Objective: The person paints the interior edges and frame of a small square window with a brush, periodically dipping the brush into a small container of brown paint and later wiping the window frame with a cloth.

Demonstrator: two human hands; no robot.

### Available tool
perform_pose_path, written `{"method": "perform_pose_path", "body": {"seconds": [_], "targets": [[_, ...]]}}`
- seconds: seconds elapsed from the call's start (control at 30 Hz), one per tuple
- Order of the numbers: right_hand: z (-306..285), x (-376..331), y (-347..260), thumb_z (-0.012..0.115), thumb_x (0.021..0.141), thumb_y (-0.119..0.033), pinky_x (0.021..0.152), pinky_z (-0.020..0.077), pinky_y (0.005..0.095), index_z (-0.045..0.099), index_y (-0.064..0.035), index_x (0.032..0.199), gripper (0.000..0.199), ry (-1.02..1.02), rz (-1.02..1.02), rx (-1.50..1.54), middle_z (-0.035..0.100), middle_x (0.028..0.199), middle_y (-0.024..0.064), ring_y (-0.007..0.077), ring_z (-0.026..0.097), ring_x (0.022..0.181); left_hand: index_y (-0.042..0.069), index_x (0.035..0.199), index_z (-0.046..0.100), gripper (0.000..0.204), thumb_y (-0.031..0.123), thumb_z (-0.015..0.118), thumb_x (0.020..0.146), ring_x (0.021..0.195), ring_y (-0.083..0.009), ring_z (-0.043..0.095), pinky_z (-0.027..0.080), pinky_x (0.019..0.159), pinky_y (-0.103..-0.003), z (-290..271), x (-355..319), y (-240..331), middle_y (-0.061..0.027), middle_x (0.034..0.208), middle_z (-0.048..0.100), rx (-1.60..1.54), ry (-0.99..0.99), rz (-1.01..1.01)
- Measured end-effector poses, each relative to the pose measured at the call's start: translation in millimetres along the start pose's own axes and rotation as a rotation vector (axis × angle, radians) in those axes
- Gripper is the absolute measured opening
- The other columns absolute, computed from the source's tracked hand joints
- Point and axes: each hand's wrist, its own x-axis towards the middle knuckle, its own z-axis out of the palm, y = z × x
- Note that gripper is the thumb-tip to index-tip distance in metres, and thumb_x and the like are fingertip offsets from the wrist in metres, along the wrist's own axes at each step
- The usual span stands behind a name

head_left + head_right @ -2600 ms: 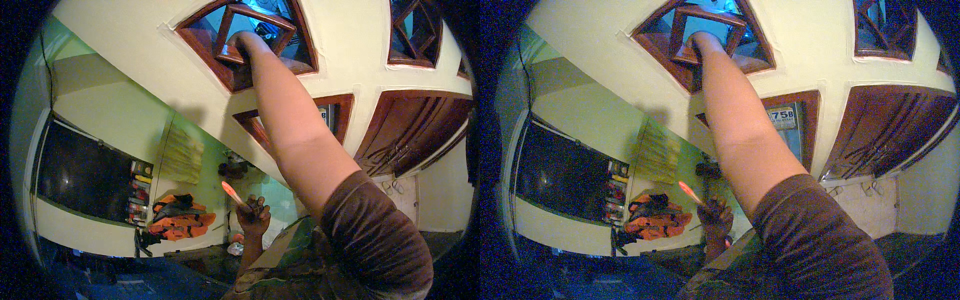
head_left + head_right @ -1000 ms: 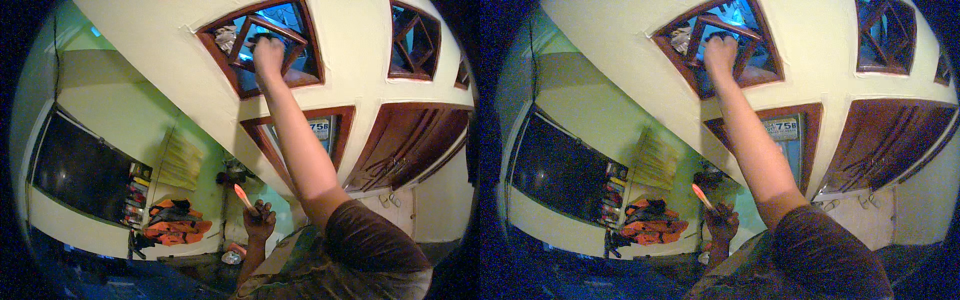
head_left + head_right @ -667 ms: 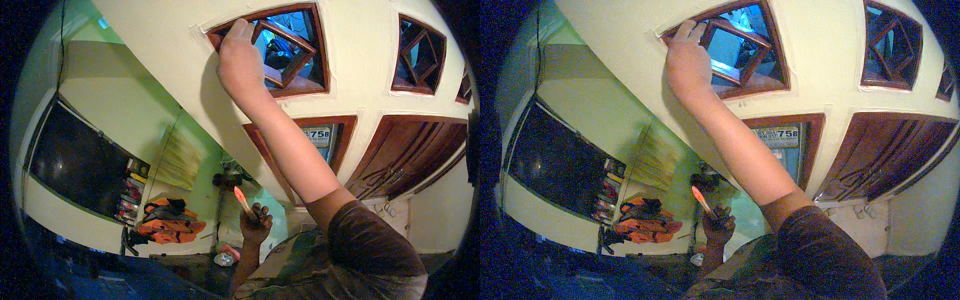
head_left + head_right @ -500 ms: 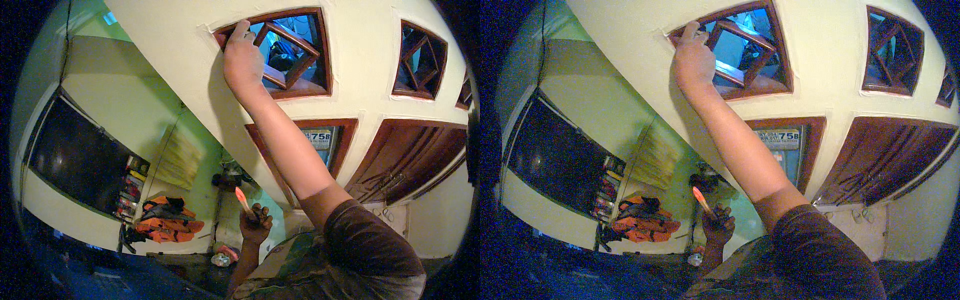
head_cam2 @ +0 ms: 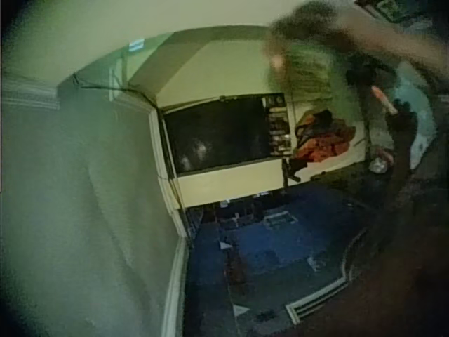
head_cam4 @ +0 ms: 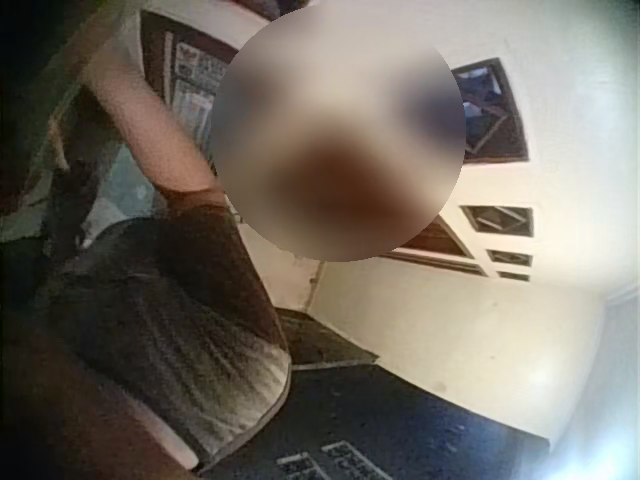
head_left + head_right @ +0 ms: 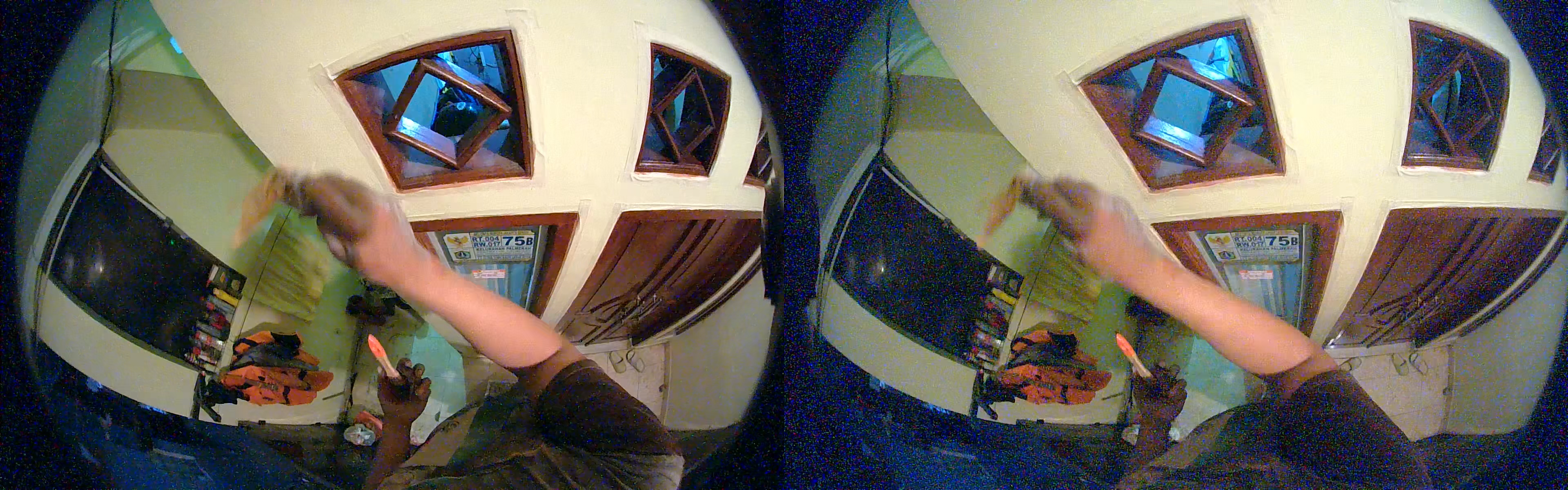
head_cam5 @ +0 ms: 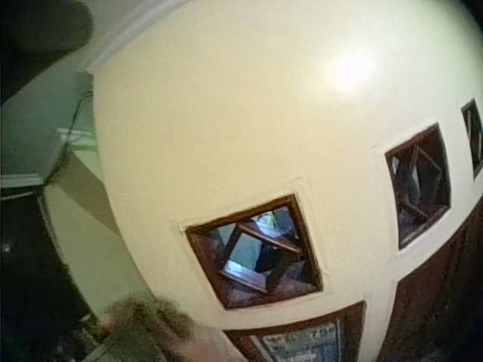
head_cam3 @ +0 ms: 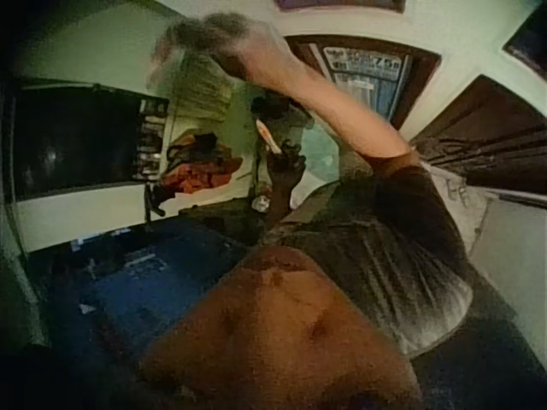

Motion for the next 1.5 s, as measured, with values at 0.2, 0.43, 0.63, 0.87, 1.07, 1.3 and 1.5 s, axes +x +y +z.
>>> {"method": "perform_pose_path", "body": {"seconds": [0.2, 0.43, 0.63, 0.87, 1.07, 1.3, 1.5], "targets": [[-26.5, -146.9, 42.5, 0.066, 0.080, -0.003, 0.107, 0.0503, 0.0483, 0.059, -0.0225, 0.142, 0.065, -0.465, 0.390, 0.055, 0.047, 0.149, 0.0266, 0.0461, 0.054, 0.131, 0.004, 0.118, 0.063, 0.061, 0.061, 0.058, 0.096, 0.077, -0.0296, 0.054, 0.048, 0.065, -0.038, -21.9, -12.6, -10.1, -0.0162, 0.104, 0.061, -0.018, -0.015, -0.010], [-118.2, -502.7, 102.0, 0.070, 0.092, -0.021, 0.090, 0.0531, 0.0417, 0.068, -0.0040, 0.123, 0.035, -0.439, 1.128, 0.030, 0.069, 0.114, 0.0152, 0.0277, 0.065, 0.101, 0.002, 0.118, 0.062, 0.061, 0.058, 0.058, 0.094, 0.078, -0.0354, 0.058, 0.051, 0.066, -0.042, -6.8, -19.9, -43.5, -0.0188, 0.101, 0.060, -0.062, 0.132, -0.128], [-215.3, -581.8, 48.3, 0.081, 0.087, -0.016, 0.087, 0.0556, 0.0342, 0.063, 0.0016, 0.119, 0.041, -0.506, 1.620, -0.076, 0.073, 0.119, 0.0138, 0.0205, 0.069, 0.096, 0.006, 0.079, 0.050, 0.045, 0.044, 0.052, 0.104, 0.062, -0.0259, 0.046, 0.047, 0.058, -0.039, 31.0, 0.4, -77.6, -0.0153, 0.082, 0.052, 0.071, 0.382, 0.089], [-193.8, -366.6, 51.8, 0.078, 0.078, -0.007, 0.093, 0.0536, 0.0347, 0.054, -0.0023, 0.131, 0.058, -0.285, 1.210, 0.151, 0.070, 0.115, 0.0123, 0.0209, 0.067, 0.103, 0.002, 0.078, 0.060, 0.054, 0.036, 0.035, 0.112, 0.063, -0.0312, 0.052, 0.055, 0.068, -0.045, -98.2, 11.7, -92.0, -0.0235, 0.100, 0.058, 0.034, 0.220, 0.061], [-159.3, -145.8, 29.0, 0.073, 0.081, -0.009, 0.100, 0.0495, 0.0392, 0.049, 0.0017, 0.138, 0.063, -0.173, 0.662, -0.065, 0.063, 0.126, 0.0168, 0.0243, 0.063, 0.113, 0.004, 0.101, 0.067, 0.050, 0.045, 0.040, 0.109, 0.082, -0.0316, 0.062, 0.055, 0.072, -0.048, -73.6, 42.3, -82.8, -0.0190, 0.125, 0.059, -0.125, -0.203, 0.097], [-81.8, 22.9, 28.4, 0.068, 0.100, -0.014, 0.083, 0.0524, 0.0277, 0.061, 0.0016, 0.126, 0.032, 0.261, 0.573, 0.207, 0.071, 0.104, 0.0075, 0.0111, 0.064, 0.094, 0.004, 0.121, 0.060, 0.061, 0.060, 0.058, 0.095, 0.084, -0.0370, 0.060, 0.051, 0.067, -0.045, -49.0, 8.3, -34.4, -0.0195, 0.105, 0.061, -0.136, 0.170, -0.178], [1.5, 78.1, 69.1, 0.062, 0.099, -0.013, 0.087, 0.0508, 0.0353, 0.057, 0.0104, 0.124, 0.034, 0.667, 0.230, 0.024, 0.067, 0.105, 0.0190, 0.0256, 0.064, 0.096, 0.006, 0.120, 0.060, 0.059, 0.060, 0.056, 0.097, 0.086, -0.0318, 0.056, 0.047, 0.069, -0.044, -31.6, -6.1, -22.0, -0.0165, 0.108, 0.062, -0.082, 0.095, -0.013]]}}
